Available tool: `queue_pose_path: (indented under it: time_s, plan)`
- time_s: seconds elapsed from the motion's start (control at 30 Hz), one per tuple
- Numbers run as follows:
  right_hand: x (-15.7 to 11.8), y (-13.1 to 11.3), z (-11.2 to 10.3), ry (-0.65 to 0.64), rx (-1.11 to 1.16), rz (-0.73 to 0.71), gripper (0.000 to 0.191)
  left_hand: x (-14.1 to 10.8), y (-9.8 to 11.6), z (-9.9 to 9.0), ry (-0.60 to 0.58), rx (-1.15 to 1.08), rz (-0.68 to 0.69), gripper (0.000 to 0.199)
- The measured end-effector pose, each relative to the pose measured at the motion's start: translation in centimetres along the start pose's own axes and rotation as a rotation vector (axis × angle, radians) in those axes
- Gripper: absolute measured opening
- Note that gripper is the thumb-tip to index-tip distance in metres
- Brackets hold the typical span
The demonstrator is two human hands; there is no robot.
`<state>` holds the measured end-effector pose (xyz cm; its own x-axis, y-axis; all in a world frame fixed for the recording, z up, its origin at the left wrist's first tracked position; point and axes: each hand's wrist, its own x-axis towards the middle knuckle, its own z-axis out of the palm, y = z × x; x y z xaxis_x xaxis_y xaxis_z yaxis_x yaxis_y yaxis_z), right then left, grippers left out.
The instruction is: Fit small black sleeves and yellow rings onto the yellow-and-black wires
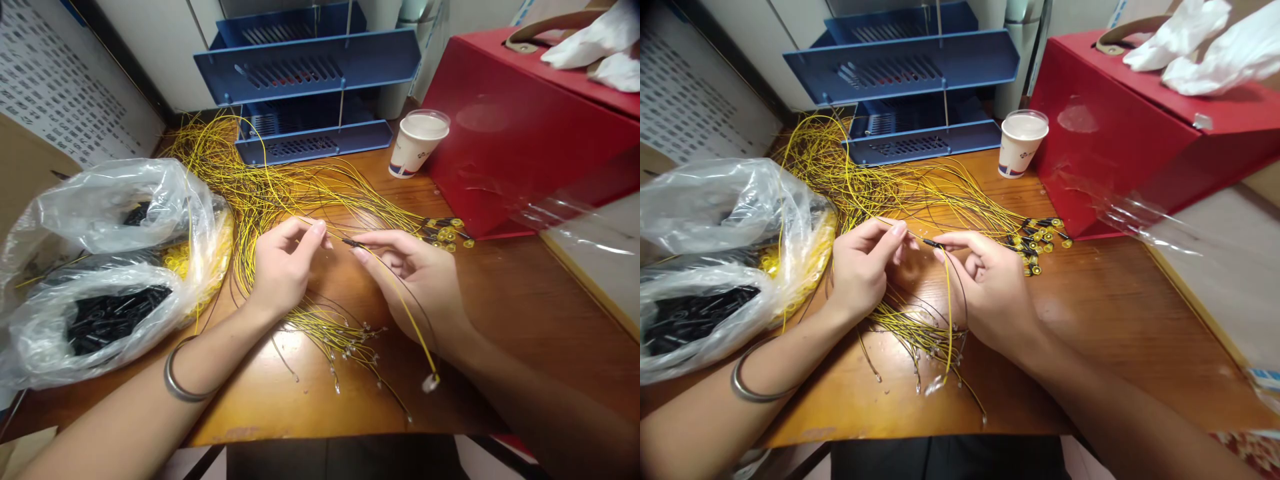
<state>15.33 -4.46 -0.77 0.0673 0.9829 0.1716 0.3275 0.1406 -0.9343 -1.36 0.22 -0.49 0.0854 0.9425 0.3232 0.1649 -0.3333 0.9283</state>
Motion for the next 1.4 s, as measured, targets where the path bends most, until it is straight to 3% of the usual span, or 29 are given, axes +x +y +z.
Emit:
queue_pose_path:
  time_s: [0.2,0.4,0.5,0.8,1.23,1.4]
  plan:
    - [0.3,-0.7,-0.1,0.081,-0.111,-0.069,0.017,0.1,0.0,-0.2,0.042,-0.021,0.006,0.028]
    - [0.3,-1.2,0.0,0.057,-0.06,-0.045,0.015,0.0,0.1,-0.1,-0.23,-0.092,-0.053,0.034]
    - [0.1,-0.9,-0.1,0.016,-0.038,-0.066,0.017,-0.1,0.1,0.0,-0.277,-0.091,-0.062,0.031]
    - [0.0,-0.5,0.0,0.073,-0.096,-0.043,0.02,-0.2,0.2,0.0,-0.25,-0.043,0.002,0.028]
    - [0.2,-1.6,0.2,0.119,-0.093,-0.025,0.01,0.1,0.1,0.0,0.046,-0.062,-0.053,0.031]
    - [0.2,-1.5,0.2,0.118,-0.061,-0.004,0.009,-0.1,0.0,0.0,-0.032,-0.043,-0.015,0.037]
